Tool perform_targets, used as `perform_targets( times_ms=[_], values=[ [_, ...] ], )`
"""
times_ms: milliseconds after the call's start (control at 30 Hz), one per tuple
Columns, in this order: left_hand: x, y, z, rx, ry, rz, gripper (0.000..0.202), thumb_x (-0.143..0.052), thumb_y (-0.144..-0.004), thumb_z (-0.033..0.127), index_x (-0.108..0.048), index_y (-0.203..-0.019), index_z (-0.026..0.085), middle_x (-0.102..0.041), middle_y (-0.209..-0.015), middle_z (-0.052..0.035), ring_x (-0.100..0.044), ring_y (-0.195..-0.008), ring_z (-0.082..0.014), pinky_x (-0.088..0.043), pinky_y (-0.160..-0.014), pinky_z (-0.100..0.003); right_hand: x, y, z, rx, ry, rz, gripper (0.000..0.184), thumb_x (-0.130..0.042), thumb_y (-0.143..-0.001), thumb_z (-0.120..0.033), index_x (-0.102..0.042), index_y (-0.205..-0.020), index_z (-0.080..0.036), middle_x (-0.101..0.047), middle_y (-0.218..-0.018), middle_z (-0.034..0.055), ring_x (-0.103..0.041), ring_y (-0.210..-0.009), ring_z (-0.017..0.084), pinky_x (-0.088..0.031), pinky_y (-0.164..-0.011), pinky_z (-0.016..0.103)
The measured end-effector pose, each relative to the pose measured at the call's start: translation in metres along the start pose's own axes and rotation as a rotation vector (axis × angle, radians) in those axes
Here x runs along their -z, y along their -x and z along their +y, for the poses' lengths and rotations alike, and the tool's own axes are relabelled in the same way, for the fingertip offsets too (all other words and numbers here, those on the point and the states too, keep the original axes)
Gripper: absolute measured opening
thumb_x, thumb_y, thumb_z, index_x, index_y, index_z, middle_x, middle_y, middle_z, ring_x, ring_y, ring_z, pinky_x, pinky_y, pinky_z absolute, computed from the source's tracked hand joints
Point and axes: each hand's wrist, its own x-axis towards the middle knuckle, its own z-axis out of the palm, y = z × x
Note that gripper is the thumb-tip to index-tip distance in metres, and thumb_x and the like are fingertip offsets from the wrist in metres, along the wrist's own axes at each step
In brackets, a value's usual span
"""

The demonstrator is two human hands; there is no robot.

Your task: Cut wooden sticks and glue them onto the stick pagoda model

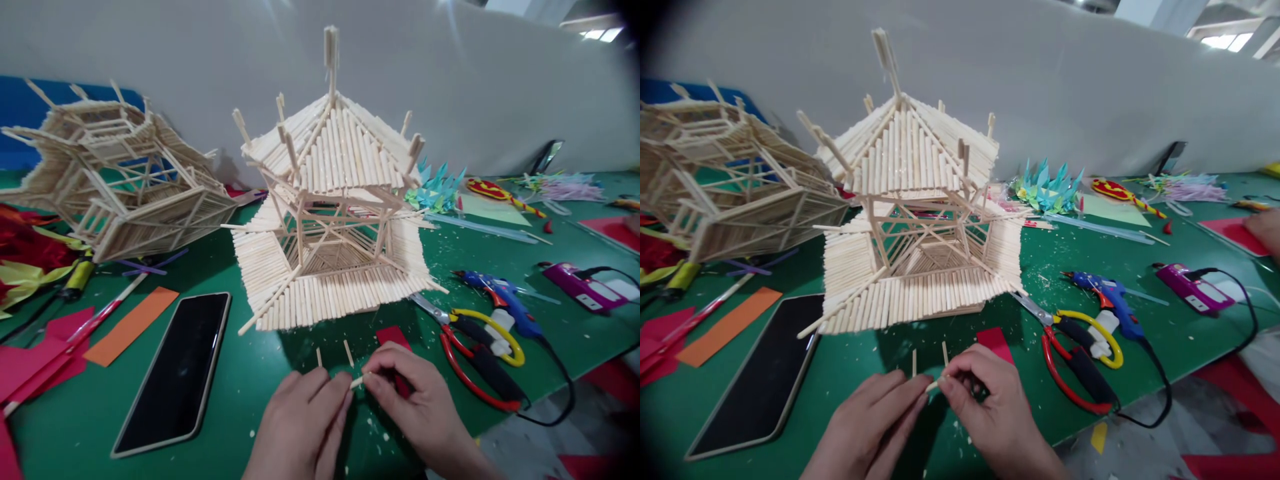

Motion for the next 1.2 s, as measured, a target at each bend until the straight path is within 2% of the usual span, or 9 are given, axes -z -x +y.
perform_targets(
  times_ms=[133, 333, 467, 600, 700, 967, 1200],
  values=[
    [0.001, 0.0, -0.015, 0.033, -0.013, 0.125, 0.02, -0.042, -0.084, 0.017, -0.062, -0.086, 0.017, -0.059, -0.067, -0.004, -0.057, -0.06, -0.0169, -0.048, -0.054, -0.031, -0.002, -0.003, 0.006, -0.057, 0.054, -0.063, 0.012, -0.053, -0.08, -0.025, -0.063, -0.076, -0.019, -0.057, -0.068, -0.0002, -0.053, -0.062, 0.012, -0.042, -0.056, 0.021],
    [-0.003, -0.006, -0.039, 0.089, 0.076, 0.168, 0.017, -0.048, -0.081, 0.015, -0.065, -0.083, 0.015, -0.064, -0.074, -0.006, -0.061, -0.068, -0.0154, -0.051, -0.061, -0.027, -0.005, -0.016, 0.017, -0.004, 0.18, -0.064, 0.017, -0.05, -0.082, -0.022, -0.066, -0.088, -0.02, -0.064, -0.083, 0.0032, -0.058, -0.079, 0.015, -0.044, -0.071, 0.025],
    [-0.01, -0.003, -0.05, 0.067, 0.035, 0.24, 0.017, -0.047, -0.082, 0.014, -0.063, -0.085, 0.011, -0.064, -0.076, -0.0097, -0.061, -0.071, -0.0181, -0.052, -0.062, -0.031, -0.005, -0.022, 0.021, -0.027, 0.302, -0.071, 0.022, -0.051, -0.081, -0.021, -0.062, -0.1, -0.02, -0.064, -0.092, 0.0048, -0.057, -0.087, 0.017, -0.043, -0.078, 0.03],
    [-0.013, -0.001, -0.054, 0.051, -0.027, 0.281, 0.015, -0.047, -0.081, 0.013, -0.062, -0.084, 0.009, -0.062, -0.076, -0.0119, -0.058, -0.07, -0.0223, -0.049, -0.061, -0.041, -0.003, -0.023, 0.02, -0.017, 0.414, -0.187, 0.023, -0.054, -0.078, -0.021, -0.062, -0.1, -0.019, -0.06, -0.093, 0.0061, -0.056, -0.086, 0.02, -0.043, -0.078, 0.034],
    [-0.014, -0.001, -0.055, 0.044, -0.032, 0.278, 0.013, -0.049, -0.08, 0.012, -0.061, -0.083, 0.01, -0.061, -0.075, -0.0107, -0.057, -0.071, -0.0228, -0.047, -0.061, -0.042, -0.001, -0.024, 0.019, 0.001, 0.463, -0.231, 0.025, -0.054, -0.079, -0.024, -0.061, -0.102, -0.02, -0.058, -0.094, 0.0065, -0.054, -0.087, 0.02, -0.043, -0.078, 0.034],
    [-0.018, 0.0, -0.058, 0.01, -0.125, 0.335, 0.012, -0.05, -0.08, 0.011, -0.061, -0.084, 0.009, -0.059, -0.074, -0.01, -0.056, -0.071, -0.021, -0.047, -0.061, -0.039, -0.001, -0.024, 0.02, 0.001, 0.486, -0.248, 0.026, -0.055, -0.078, -0.027, -0.061, -0.103, -0.02, -0.058, -0.095, 0.0066, -0.054, -0.086, 0.02, -0.043, -0.077, 0.035],
    [-0.019, -0.002, -0.067, 0.0, -0.207, 0.364, 0.015, -0.049, -0.08, 0.013, -0.063, -0.083, 0.007, -0.062, -0.073, -0.013, -0.056, -0.069, -0.0244, -0.047, -0.059, -0.043, -0.001, -0.022, 0.019, -0.015, 0.486, -0.241, 0.026, -0.055, -0.078, -0.027, -0.061, -0.102, -0.019, -0.058, -0.094, 0.007, -0.055, -0.087, 0.021, -0.043, -0.077, 0.035]
  ],
)
